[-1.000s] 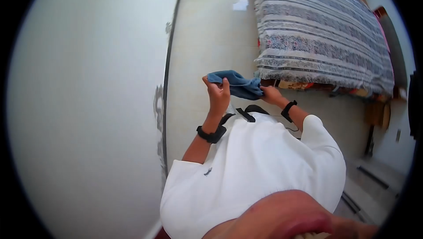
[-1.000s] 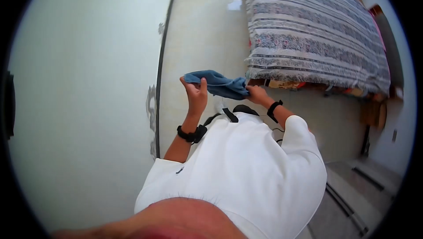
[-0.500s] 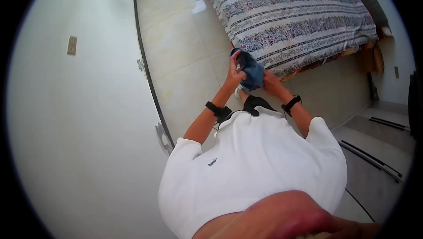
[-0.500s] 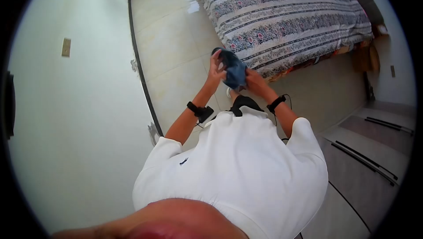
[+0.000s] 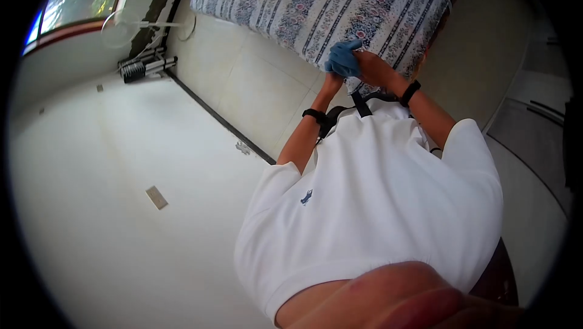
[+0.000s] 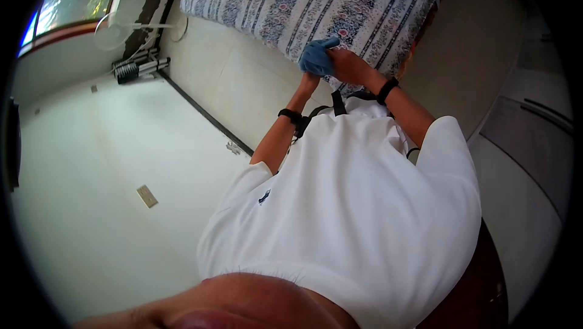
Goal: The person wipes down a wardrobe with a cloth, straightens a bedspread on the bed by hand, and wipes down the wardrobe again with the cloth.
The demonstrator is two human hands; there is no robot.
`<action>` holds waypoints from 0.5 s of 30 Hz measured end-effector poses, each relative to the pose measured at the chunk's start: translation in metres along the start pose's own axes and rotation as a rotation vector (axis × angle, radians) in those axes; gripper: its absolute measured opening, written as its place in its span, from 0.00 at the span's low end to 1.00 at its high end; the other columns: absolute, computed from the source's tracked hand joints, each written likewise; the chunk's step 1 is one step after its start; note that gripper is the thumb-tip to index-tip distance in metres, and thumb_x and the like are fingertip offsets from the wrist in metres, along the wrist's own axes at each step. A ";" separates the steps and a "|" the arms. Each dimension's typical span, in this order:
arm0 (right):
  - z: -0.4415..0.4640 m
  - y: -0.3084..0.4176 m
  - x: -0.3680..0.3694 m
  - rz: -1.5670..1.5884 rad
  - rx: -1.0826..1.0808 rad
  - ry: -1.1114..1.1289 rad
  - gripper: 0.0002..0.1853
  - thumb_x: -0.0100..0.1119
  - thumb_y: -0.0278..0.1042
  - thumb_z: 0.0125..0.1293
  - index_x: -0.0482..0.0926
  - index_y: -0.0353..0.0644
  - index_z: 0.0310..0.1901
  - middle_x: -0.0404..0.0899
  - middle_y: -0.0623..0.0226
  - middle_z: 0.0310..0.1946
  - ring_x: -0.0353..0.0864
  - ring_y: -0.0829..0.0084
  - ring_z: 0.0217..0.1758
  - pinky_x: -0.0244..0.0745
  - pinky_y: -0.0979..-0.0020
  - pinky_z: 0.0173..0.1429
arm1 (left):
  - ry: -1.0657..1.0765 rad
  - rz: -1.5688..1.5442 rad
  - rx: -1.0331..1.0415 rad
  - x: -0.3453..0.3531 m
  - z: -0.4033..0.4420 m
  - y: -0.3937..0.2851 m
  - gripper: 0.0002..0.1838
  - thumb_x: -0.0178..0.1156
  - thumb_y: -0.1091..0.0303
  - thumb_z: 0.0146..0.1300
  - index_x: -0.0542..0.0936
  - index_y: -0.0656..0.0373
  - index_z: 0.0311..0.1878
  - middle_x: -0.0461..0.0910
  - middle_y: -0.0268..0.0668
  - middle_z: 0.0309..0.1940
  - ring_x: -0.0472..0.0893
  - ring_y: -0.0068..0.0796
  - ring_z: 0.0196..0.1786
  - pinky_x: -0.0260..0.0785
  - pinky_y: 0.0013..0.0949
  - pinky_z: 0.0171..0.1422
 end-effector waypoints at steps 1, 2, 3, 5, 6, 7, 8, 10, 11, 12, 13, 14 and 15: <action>0.000 -0.005 -0.007 -0.106 -0.134 -0.111 0.14 0.53 0.31 0.56 0.70 0.36 0.44 0.75 0.47 0.38 0.76 0.51 0.41 0.73 0.59 0.44 | 0.004 -0.117 -0.238 0.003 0.016 0.005 0.16 0.45 0.69 0.64 0.71 0.60 0.54 0.74 0.40 0.51 0.75 0.32 0.51 0.68 0.35 0.52; 0.000 -0.023 -0.005 -0.110 -0.096 -0.135 0.14 0.53 0.31 0.56 0.70 0.36 0.44 0.75 0.47 0.38 0.76 0.51 0.41 0.73 0.59 0.44 | 0.012 -0.223 -0.478 0.007 0.032 0.011 0.16 0.42 0.66 0.66 0.71 0.59 0.53 0.76 0.41 0.49 0.76 0.31 0.49 0.69 0.34 0.48; -0.005 -0.051 0.007 -0.091 0.040 -0.165 0.13 0.53 0.32 0.57 0.71 0.36 0.43 0.75 0.48 0.40 0.76 0.51 0.42 0.72 0.59 0.45 | 0.059 -0.213 -0.486 0.009 0.049 0.027 0.16 0.42 0.66 0.66 0.71 0.59 0.53 0.76 0.41 0.49 0.76 0.31 0.49 0.69 0.34 0.48; -0.020 -0.088 0.018 -0.053 0.316 -0.165 0.12 0.53 0.36 0.59 0.74 0.36 0.39 0.76 0.48 0.37 0.76 0.50 0.40 0.72 0.57 0.44 | 0.209 -0.314 -0.525 0.018 0.060 0.071 0.16 0.39 0.60 0.67 0.70 0.56 0.50 0.79 0.40 0.43 0.79 0.31 0.42 0.69 0.32 0.42; -0.028 -0.102 0.020 -0.048 0.449 -0.135 0.13 0.52 0.39 0.60 0.76 0.36 0.36 0.77 0.47 0.32 0.76 0.49 0.37 0.72 0.56 0.42 | 0.240 -0.322 -0.554 0.020 0.060 0.068 0.16 0.39 0.60 0.67 0.70 0.56 0.50 0.79 0.40 0.43 0.79 0.31 0.42 0.69 0.32 0.42; -0.040 -0.121 0.033 -0.075 0.552 -0.232 0.16 0.52 0.42 0.61 0.77 0.35 0.36 0.78 0.47 0.32 0.76 0.46 0.34 0.72 0.55 0.41 | 0.260 -0.366 -0.579 0.024 0.071 0.052 0.14 0.38 0.58 0.68 0.69 0.55 0.48 0.80 0.40 0.40 0.80 0.31 0.40 0.69 0.32 0.41; -0.052 -0.139 0.047 -0.081 0.574 -0.221 0.16 0.52 0.42 0.61 0.77 0.35 0.36 0.78 0.47 0.32 0.76 0.46 0.34 0.72 0.55 0.41 | 0.270 -0.413 -0.596 0.029 0.084 0.045 0.14 0.38 0.57 0.69 0.67 0.54 0.45 0.80 0.40 0.37 0.80 0.32 0.37 0.68 0.32 0.40; -0.074 -0.173 0.076 -0.033 0.832 -0.144 0.18 0.51 0.44 0.62 0.77 0.33 0.37 0.78 0.46 0.33 0.76 0.46 0.34 0.71 0.54 0.41 | 0.333 -0.484 -0.606 0.035 0.094 0.058 0.14 0.38 0.53 0.70 0.66 0.53 0.43 0.80 0.40 0.36 0.80 0.31 0.38 0.68 0.31 0.40; -0.078 -0.176 0.080 -0.009 0.897 -0.164 0.19 0.50 0.45 0.64 0.75 0.32 0.39 0.76 0.42 0.37 0.75 0.45 0.37 0.70 0.53 0.42 | 0.419 -0.483 -0.610 0.036 0.101 0.059 0.16 0.37 0.52 0.70 0.66 0.53 0.43 0.80 0.40 0.37 0.80 0.31 0.37 0.68 0.31 0.40; -0.080 -0.178 0.081 -0.014 0.900 -0.152 0.19 0.50 0.45 0.64 0.75 0.32 0.39 0.76 0.42 0.37 0.75 0.45 0.37 0.70 0.53 0.42 | 0.505 -0.481 -0.610 0.037 0.112 0.065 0.17 0.36 0.50 0.70 0.66 0.53 0.43 0.80 0.39 0.38 0.79 0.31 0.37 0.68 0.31 0.41; -0.081 -0.178 0.079 -0.069 0.883 -0.225 0.19 0.50 0.44 0.64 0.72 0.32 0.44 0.76 0.42 0.38 0.74 0.44 0.40 0.70 0.54 0.44 | 0.548 -0.434 -0.599 0.038 0.121 0.081 0.17 0.38 0.52 0.70 0.68 0.55 0.42 0.80 0.40 0.37 0.79 0.31 0.36 0.68 0.32 0.41; -0.071 -0.178 0.076 -0.127 0.865 -0.304 0.20 0.50 0.43 0.64 0.69 0.33 0.48 0.75 0.42 0.40 0.74 0.42 0.43 0.69 0.55 0.45 | 0.554 -0.443 -0.599 0.027 0.135 0.103 0.17 0.38 0.52 0.70 0.68 0.55 0.42 0.80 0.40 0.37 0.79 0.31 0.36 0.68 0.32 0.41; -0.058 -0.183 0.075 -0.137 0.882 -0.298 0.20 0.50 0.43 0.64 0.69 0.33 0.48 0.75 0.42 0.40 0.74 0.42 0.43 0.69 0.55 0.45 | 0.542 -0.232 -0.454 0.020 0.155 0.129 0.16 0.40 0.54 0.70 0.69 0.57 0.42 0.79 0.41 0.37 0.79 0.32 0.37 0.68 0.33 0.41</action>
Point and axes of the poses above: each hand's wrist, its own z-axis towards the middle knuckle, its own x-axis out of the palm, y = z × x, the point moved 3 cm from there along z, towards the middle knuckle
